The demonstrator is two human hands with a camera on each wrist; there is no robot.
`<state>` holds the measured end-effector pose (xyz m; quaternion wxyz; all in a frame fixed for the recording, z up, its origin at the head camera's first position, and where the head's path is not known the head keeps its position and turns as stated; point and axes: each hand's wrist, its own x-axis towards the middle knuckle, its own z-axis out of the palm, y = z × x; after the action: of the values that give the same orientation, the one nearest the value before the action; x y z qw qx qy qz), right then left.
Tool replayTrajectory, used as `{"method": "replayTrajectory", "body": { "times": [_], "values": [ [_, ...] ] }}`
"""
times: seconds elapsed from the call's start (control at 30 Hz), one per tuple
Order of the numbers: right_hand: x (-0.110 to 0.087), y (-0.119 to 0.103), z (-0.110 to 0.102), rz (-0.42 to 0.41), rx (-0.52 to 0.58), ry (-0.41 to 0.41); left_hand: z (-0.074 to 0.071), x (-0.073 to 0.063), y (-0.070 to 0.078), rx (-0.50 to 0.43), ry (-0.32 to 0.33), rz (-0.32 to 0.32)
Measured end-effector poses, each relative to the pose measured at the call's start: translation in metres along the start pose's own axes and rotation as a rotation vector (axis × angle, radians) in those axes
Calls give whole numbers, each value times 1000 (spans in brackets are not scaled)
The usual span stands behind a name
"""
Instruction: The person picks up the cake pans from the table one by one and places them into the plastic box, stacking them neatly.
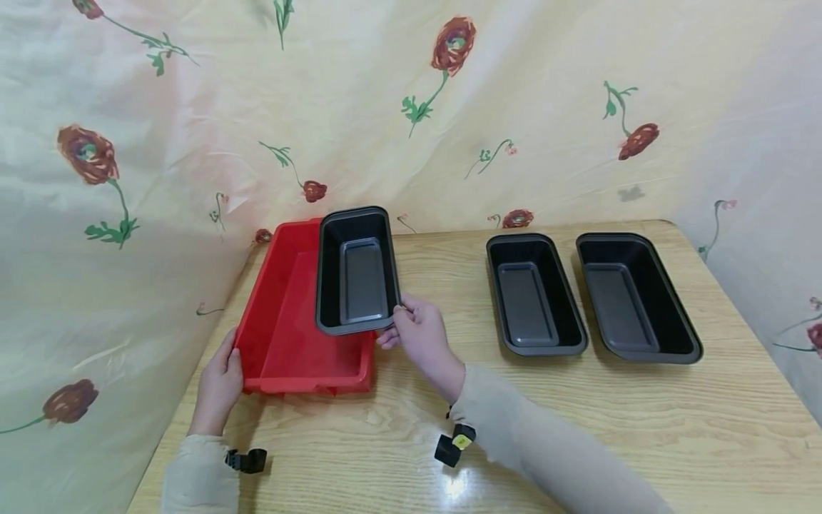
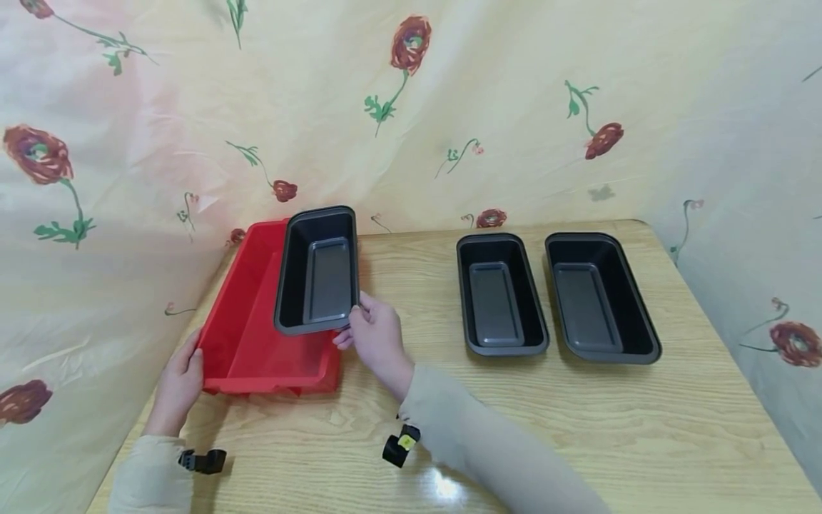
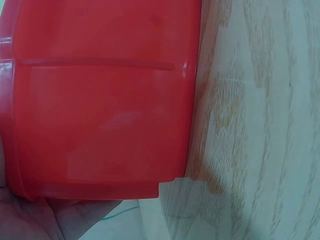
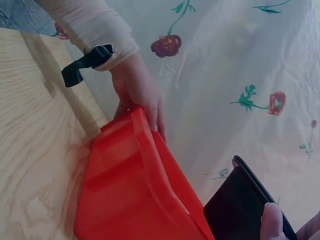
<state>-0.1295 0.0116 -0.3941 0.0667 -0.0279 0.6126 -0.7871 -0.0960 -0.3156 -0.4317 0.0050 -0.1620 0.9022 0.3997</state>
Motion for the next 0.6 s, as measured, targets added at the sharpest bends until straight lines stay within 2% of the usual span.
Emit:
{"method": "replayTrajectory", "body": {
  "times": [0.33, 0.6],
  "values": [
    [4, 4, 27, 58, -94, -5, 0, 1, -2, 11, 18, 27],
    [10, 9, 49, 89, -90, 6, 0, 1, -3, -2, 19, 30]
  ]
}}
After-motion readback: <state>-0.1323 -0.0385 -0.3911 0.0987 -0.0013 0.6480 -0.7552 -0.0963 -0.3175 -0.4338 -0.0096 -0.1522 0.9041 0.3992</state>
